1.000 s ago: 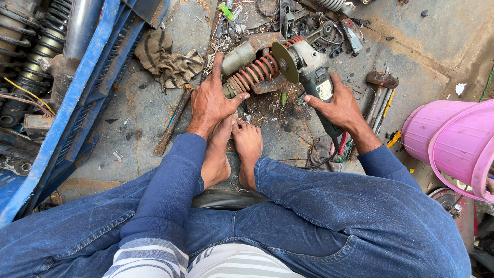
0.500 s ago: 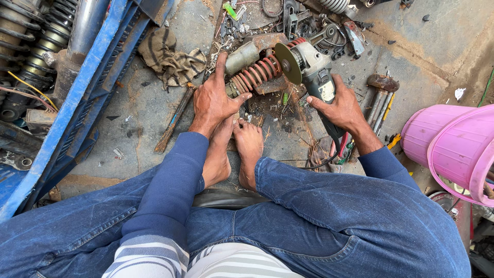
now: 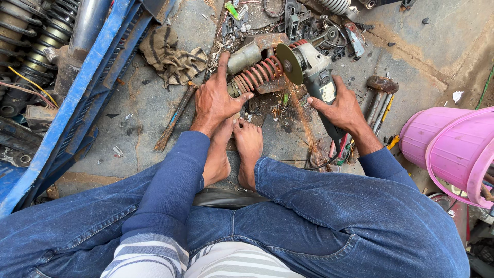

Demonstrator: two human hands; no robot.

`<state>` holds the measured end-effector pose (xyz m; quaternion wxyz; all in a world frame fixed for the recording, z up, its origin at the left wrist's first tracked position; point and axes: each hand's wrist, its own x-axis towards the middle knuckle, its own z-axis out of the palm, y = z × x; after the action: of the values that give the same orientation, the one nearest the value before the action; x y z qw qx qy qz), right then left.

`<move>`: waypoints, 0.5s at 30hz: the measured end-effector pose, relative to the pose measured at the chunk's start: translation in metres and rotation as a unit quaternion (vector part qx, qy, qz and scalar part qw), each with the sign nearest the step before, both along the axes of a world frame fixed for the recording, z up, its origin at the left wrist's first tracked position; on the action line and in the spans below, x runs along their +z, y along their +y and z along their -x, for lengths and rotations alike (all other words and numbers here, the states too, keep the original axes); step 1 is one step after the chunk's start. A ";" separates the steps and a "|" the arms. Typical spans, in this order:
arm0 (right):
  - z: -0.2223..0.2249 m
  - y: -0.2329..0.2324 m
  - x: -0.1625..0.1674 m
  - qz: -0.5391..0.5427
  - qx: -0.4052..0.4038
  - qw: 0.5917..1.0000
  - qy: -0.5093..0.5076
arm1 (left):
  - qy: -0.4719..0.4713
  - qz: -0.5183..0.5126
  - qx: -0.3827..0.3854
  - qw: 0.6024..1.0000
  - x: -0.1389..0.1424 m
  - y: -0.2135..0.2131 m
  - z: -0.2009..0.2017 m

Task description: The person sits on the floor and works on a red coil spring shock absorber. They use pliers to remove a small metal clip, then use an angle grinder to cut the spring, creating sparks. Finally, they use a hammer to strike the spring and separate the components.

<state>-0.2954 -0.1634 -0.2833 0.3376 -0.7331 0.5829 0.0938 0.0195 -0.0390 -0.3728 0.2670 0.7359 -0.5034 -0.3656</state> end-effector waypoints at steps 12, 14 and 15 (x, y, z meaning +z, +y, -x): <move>0.001 0.003 0.000 -0.029 -0.027 0.999 0.017 | 0.003 -0.008 0.007 1.000 0.003 0.001 0.002; 0.001 0.003 0.000 -0.021 -0.021 0.999 0.011 | -0.001 -0.020 0.007 1.000 0.004 0.000 0.002; 0.001 0.003 0.000 -0.016 -0.018 1.000 0.008 | 0.001 -0.021 0.009 1.000 0.004 0.000 0.002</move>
<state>-0.2963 -0.1603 -0.2831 0.3466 -0.7158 0.5973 0.1028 0.0179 -0.0391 -0.3688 0.2552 0.7454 -0.4892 -0.3741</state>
